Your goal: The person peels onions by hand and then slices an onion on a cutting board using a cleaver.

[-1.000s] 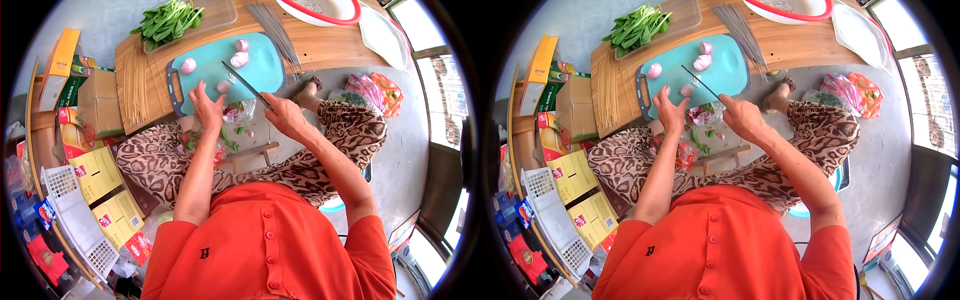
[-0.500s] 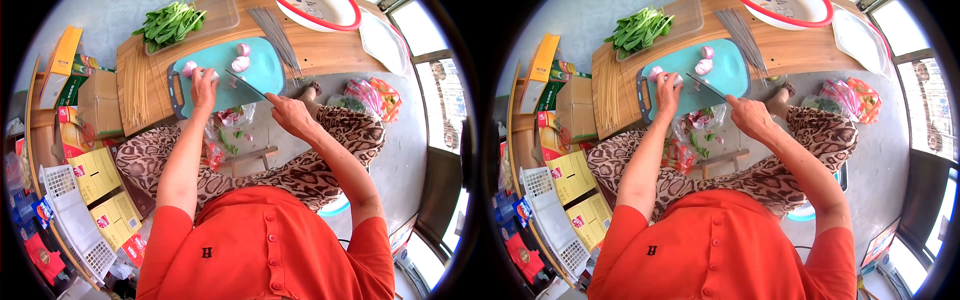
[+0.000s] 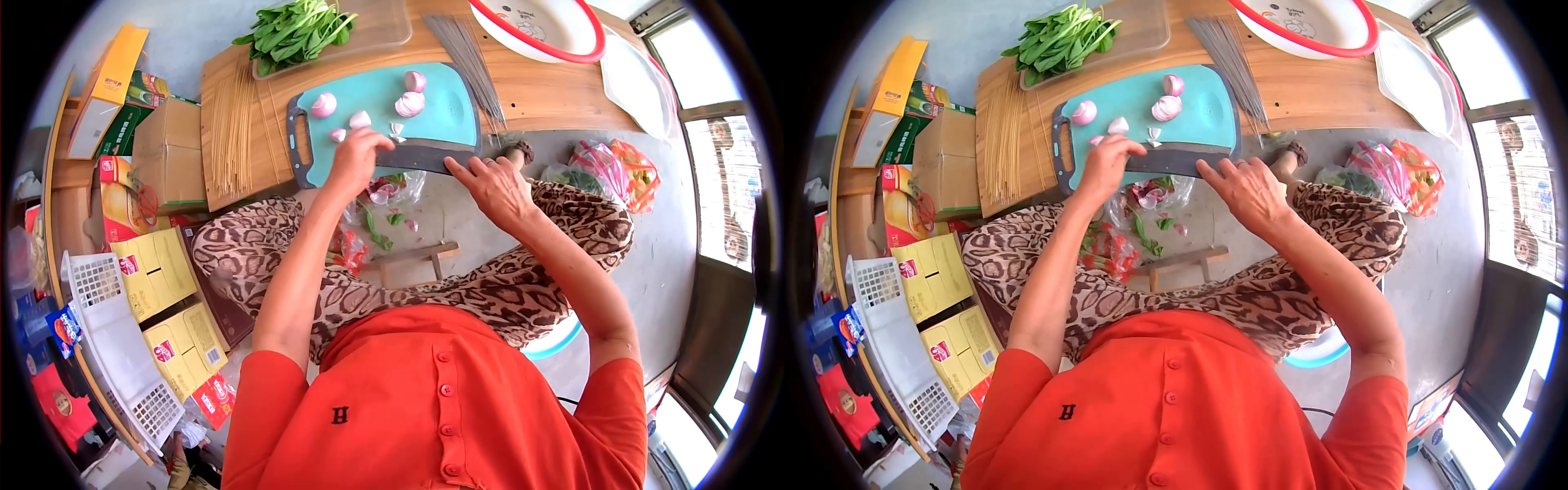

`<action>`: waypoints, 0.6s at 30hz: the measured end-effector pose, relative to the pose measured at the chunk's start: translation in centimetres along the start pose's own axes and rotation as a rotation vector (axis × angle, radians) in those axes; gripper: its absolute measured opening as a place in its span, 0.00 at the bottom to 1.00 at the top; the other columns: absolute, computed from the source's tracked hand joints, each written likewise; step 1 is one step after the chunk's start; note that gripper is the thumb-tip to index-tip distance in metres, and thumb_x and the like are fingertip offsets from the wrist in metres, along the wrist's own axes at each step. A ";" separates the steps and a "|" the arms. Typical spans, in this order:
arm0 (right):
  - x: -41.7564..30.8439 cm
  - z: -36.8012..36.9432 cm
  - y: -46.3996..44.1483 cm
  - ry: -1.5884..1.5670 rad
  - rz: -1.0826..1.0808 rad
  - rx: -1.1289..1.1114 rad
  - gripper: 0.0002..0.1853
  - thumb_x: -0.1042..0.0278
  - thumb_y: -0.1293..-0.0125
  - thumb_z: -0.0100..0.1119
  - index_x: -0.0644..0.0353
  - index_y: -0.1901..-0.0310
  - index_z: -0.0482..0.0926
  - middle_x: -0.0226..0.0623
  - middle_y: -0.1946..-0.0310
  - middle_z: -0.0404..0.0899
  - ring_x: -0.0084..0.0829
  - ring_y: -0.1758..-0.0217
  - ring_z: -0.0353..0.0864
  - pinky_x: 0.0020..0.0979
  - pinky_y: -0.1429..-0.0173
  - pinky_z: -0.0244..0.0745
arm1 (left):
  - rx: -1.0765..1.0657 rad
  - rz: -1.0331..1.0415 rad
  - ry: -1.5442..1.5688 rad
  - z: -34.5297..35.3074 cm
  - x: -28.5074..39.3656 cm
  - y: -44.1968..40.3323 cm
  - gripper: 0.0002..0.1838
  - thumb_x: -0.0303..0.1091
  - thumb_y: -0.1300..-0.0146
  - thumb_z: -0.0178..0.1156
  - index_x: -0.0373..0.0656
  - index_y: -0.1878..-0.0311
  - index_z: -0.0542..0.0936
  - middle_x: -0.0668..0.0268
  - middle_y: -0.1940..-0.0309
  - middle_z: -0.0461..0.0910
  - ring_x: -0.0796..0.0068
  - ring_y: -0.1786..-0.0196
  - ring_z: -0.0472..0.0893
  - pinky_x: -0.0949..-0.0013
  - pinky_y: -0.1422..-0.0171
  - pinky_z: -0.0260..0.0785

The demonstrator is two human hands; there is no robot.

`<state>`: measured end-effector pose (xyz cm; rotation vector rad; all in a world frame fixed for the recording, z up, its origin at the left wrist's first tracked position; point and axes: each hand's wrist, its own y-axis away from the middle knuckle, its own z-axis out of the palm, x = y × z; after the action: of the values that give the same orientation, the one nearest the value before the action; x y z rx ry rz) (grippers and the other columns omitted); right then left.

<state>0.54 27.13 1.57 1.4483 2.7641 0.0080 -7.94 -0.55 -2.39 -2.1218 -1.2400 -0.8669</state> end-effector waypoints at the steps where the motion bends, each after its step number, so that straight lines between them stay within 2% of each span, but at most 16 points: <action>1: -0.2 -0.2 -0.1 0.030 0.004 -0.023 0.31 0.74 0.38 0.53 0.54 0.31 0.67 0.35 0.63 0.74 0.32 0.64 0.80 0.35 0.56 0.71 | -0.051 -0.013 -0.036 0.5 -0.1 -0.5 0.14 0.16 0.39 0.49 0.39 0.59 0.84 0.58 0.62 0.82 0.60 0.54 0.81 0.64 0.46 0.73; 2: -0.2 -0.2 -0.1 0.032 0.007 -0.024 0.31 0.74 0.38 0.53 0.54 0.31 0.67 0.35 0.63 0.74 0.32 0.64 0.80 0.35 0.56 0.71 | -0.104 -0.026 -0.070 1.0 -0.3 -0.9 0.15 0.16 0.39 0.49 0.39 0.59 0.85 0.57 0.62 0.82 0.58 0.54 0.81 0.63 0.46 0.73; 5: -0.2 -0.3 0.1 0.037 -0.020 -0.024 0.31 0.74 0.38 0.53 0.54 0.30 0.66 0.35 0.62 0.73 0.32 0.64 0.80 0.35 0.56 0.71 | -0.088 0.023 -0.164 2.3 -1.5 -2.2 0.15 0.17 0.41 0.51 0.41 0.60 0.86 0.56 0.63 0.81 0.54 0.53 0.80 0.57 0.46 0.72; 8: -0.5 -0.9 0.9 0.011 -0.022 -0.047 0.31 0.74 0.38 0.53 0.52 0.30 0.67 0.36 0.62 0.74 0.34 0.63 0.81 0.36 0.55 0.72 | -0.050 -0.037 -0.111 2.5 -3.3 -3.1 0.16 0.17 0.41 0.51 0.41 0.58 0.86 0.56 0.60 0.81 0.54 0.51 0.80 0.57 0.45 0.72; 9: -0.2 -0.8 1.6 -0.076 0.039 -0.042 0.30 0.75 0.38 0.52 0.51 0.32 0.69 0.37 0.63 0.75 0.35 0.62 0.81 0.37 0.55 0.73 | -0.060 -0.154 -0.052 1.9 -2.7 -3.3 0.16 0.17 0.41 0.52 0.42 0.56 0.86 0.55 0.57 0.81 0.54 0.50 0.80 0.57 0.44 0.72; 11: 0.4 -0.9 2.5 -0.269 0.212 -0.065 0.27 0.75 0.38 0.53 0.49 0.35 0.74 0.43 0.64 0.78 0.40 0.58 0.83 0.44 0.53 0.76 | -0.068 -0.162 -0.085 0.8 -1.8 -3.3 0.16 0.18 0.40 0.52 0.42 0.53 0.85 0.58 0.54 0.81 0.57 0.50 0.80 0.58 0.44 0.72; 12: 0.8 -1.0 3.1 -0.272 0.212 -0.065 0.27 0.75 0.38 0.53 0.49 0.35 0.74 0.43 0.64 0.78 0.40 0.58 0.83 0.44 0.53 0.76 | -0.074 -0.172 -0.119 0.6 -1.8 -3.2 0.17 0.18 0.38 0.52 0.42 0.50 0.84 0.60 0.52 0.80 0.59 0.51 0.81 0.60 0.43 0.72; 13: 1.1 -1.2 3.8 -0.445 0.265 -0.026 0.26 0.74 0.39 0.54 0.50 0.36 0.74 0.45 0.63 0.79 0.42 0.58 0.83 0.44 0.53 0.76 | -0.076 -0.176 -0.121 0.9 -2.2 -2.9 0.17 0.18 0.38 0.52 0.42 0.50 0.84 0.60 0.52 0.80 0.59 0.51 0.81 0.60 0.43 0.72; 14: 1.5 -1.2 4.5 -0.617 0.318 0.015 0.26 0.73 0.39 0.55 0.52 0.37 0.74 0.47 0.61 0.80 0.44 0.58 0.83 0.44 0.54 0.76 | -0.074 -0.083 -0.112 1.5 -2.7 -2.8 0.18 0.18 0.39 0.54 0.42 0.48 0.82 0.60 0.50 0.79 0.59 0.49 0.80 0.59 0.43 0.72; 15: 1.6 -1.3 4.6 -0.723 0.351 0.043 0.27 0.72 0.39 0.56 0.54 0.36 0.73 0.49 0.63 0.80 0.41 0.63 0.83 0.39 0.55 0.77 | -0.074 0.012 -0.102 1.8 -2.5 -2.7 0.19 0.17 0.40 0.55 0.42 0.46 0.81 0.60 0.48 0.78 0.58 0.48 0.80 0.59 0.42 0.72; 16: 1.6 -1.6 4.8 -0.724 0.356 0.042 0.27 0.72 0.39 0.56 0.54 0.36 0.73 0.49 0.63 0.80 0.41 0.63 0.83 0.39 0.55 0.77 | -0.079 0.013 -0.100 2.2 -2.2 -2.7 0.19 0.17 0.40 0.55 0.42 0.46 0.81 0.60 0.48 0.78 0.58 0.48 0.80 0.59 0.42 0.72; 18: 1.7 -2.6 5.1 -0.996 0.628 -0.102 0.26 0.73 0.39 0.56 0.56 0.36 0.74 0.47 0.69 0.78 0.35 0.70 0.79 0.34 0.58 0.75 | -0.080 0.083 -0.172 2.9 -1.7 -2.8 0.18 0.18 0.39 0.54 0.41 0.47 0.82 0.60 0.48 0.78 0.55 0.45 0.78 0.56 0.40 0.71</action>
<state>3.72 31.44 4.25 1.6060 1.4689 -0.4214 -10.31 1.82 -5.26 -2.3357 -1.2088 -0.7224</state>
